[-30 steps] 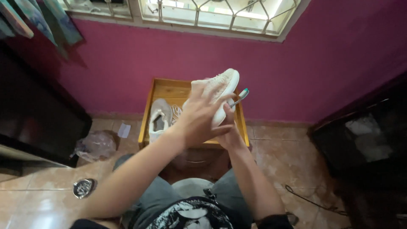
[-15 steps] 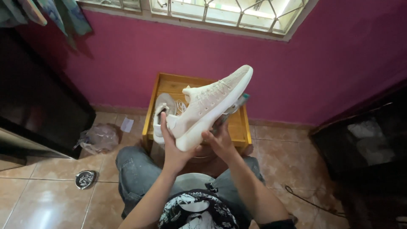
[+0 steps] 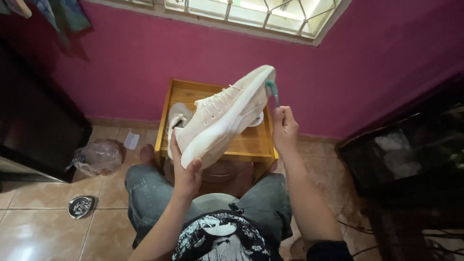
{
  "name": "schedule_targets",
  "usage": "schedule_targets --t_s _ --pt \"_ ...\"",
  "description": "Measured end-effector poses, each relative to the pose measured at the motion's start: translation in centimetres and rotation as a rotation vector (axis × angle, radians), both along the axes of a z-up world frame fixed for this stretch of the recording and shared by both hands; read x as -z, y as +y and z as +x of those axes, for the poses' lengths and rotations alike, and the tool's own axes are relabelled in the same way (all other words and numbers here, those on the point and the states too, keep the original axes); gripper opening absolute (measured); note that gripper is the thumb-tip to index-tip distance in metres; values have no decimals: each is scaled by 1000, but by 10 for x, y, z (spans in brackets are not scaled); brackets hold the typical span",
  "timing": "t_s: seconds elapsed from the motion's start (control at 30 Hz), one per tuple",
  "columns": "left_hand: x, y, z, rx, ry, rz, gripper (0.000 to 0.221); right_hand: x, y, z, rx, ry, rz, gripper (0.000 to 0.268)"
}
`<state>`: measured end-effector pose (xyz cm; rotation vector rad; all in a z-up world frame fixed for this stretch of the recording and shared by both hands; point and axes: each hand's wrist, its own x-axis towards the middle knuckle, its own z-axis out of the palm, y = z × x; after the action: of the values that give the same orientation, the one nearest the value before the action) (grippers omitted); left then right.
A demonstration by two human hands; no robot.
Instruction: The person is cleaning the sole of a white sneaker using a toothbrush and a cleaning solution from a small bowl.
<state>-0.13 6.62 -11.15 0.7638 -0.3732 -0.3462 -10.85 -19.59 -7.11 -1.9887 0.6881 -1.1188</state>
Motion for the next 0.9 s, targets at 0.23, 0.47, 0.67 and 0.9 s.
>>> schedule_targets --t_s 0.23,0.47,0.67,0.9 --pt "12 4 21 -15 154 -110 125 -7 39 2 -24 260 -499 17" --pt "0 7 21 -23 104 -34 127 -6 21 8 -59 97 -360 22" --pt "-13 11 13 -12 78 37 130 -18 8 1 -61 31 -189 24" --pt "-26 13 10 -63 -16 158 135 -37 6 6 -70 78 -67 28"
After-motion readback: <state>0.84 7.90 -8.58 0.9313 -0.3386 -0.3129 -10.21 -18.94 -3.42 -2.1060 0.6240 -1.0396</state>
